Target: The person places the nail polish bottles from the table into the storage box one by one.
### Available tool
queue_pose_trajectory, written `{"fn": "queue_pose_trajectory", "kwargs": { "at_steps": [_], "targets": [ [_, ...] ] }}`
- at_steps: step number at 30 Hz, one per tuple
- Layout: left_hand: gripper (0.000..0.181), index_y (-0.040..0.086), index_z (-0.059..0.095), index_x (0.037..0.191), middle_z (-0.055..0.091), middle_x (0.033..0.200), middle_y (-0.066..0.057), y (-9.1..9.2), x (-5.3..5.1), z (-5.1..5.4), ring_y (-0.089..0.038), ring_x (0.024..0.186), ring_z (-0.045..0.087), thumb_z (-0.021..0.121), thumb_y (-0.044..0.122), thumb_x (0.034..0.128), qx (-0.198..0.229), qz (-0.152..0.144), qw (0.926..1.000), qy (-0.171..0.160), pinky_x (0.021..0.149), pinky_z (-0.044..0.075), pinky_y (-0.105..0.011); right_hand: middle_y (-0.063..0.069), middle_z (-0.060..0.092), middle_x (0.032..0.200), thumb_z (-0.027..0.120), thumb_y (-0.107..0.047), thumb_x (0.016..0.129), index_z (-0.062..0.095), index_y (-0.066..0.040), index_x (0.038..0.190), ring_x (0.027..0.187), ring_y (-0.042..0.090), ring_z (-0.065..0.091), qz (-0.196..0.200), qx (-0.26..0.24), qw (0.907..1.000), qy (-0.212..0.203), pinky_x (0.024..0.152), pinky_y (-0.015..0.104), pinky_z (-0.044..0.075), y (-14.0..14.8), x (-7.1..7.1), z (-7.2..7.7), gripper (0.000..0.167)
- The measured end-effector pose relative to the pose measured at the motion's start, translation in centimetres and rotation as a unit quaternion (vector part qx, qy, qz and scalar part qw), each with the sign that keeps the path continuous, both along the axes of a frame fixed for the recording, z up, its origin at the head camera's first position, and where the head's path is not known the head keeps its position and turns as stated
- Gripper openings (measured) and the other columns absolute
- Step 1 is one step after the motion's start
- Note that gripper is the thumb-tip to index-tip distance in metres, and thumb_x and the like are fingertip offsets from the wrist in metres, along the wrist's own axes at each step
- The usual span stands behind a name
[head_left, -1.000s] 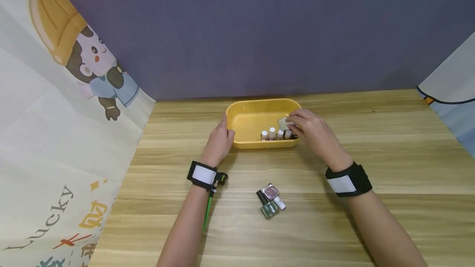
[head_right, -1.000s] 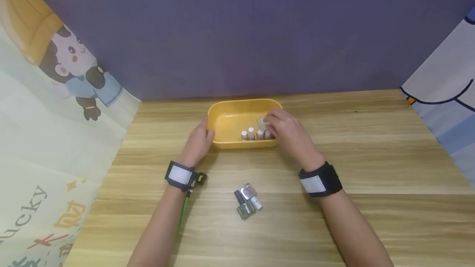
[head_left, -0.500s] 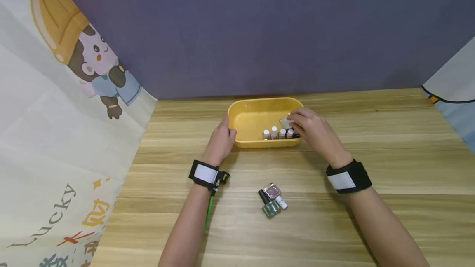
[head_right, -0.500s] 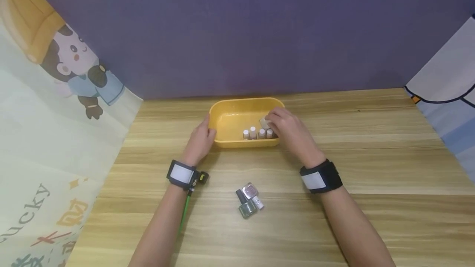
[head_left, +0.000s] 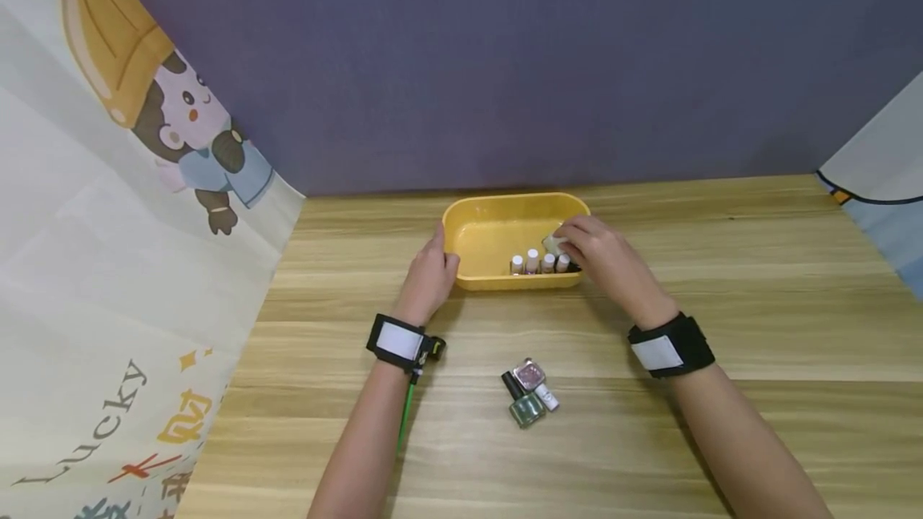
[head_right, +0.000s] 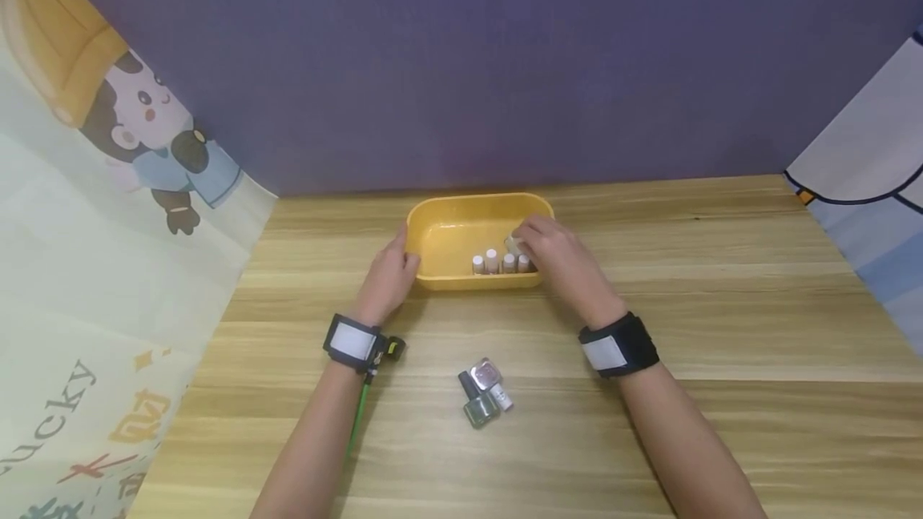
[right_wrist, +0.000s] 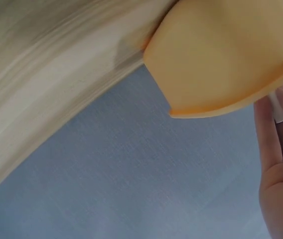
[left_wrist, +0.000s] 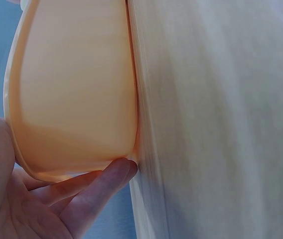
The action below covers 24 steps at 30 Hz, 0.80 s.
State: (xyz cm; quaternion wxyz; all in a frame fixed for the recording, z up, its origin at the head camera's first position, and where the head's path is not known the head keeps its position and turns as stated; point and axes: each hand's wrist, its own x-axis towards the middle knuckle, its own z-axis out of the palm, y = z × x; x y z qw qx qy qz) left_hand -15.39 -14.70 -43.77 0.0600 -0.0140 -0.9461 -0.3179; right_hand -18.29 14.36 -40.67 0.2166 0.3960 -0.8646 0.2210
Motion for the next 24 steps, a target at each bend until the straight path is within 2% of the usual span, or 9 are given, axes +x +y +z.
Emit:
{"fn": "queue_pose_trajectory", "kwargs": {
  "at_steps": [5,14,24],
  "targets": [
    [0.063,-0.004,0.022,0.156,0.059,0.125,-0.02,-0.01,0.02,-0.08,-0.017,0.058,0.046,0.043,0.018,0.0998,0.0,0.001,1.0,-0.002,0.055,0.044,-0.03,0.016,0.066,0.101,0.073,0.005,0.084,0.071,0.005,0.103,0.092,0.028,0.065,-0.003,0.003,1.0,-0.002,0.077,0.038,0.057,-0.1,-0.01,-0.23,0.019],
    [0.063,-0.002,0.02,0.156,0.06,0.12,-0.019,-0.02,0.05,0.02,-0.019,0.062,0.048,0.043,0.017,0.1004,0.0,0.0,1.0,-0.002,0.057,0.044,-0.031,0.015,0.067,0.102,0.071,0.002,0.086,0.07,0.004,0.103,0.096,0.027,0.064,-0.01,0.01,0.9999,-0.004,0.081,0.038,0.057,-0.24,-0.24,-0.66,0.017],
    [0.063,-0.003,0.021,0.156,0.057,0.134,-0.02,0.01,0.03,0.04,-0.019,0.063,0.048,0.044,0.016,0.1,0.0,0.001,1.0,-0.001,0.058,0.045,-0.03,0.015,0.067,0.1,0.073,0.003,0.085,0.071,0.004,0.102,0.094,0.028,0.063,-0.014,-0.007,0.9999,-0.006,0.08,0.039,0.057,-0.47,-0.41,-0.8,0.017]
  ]
}}
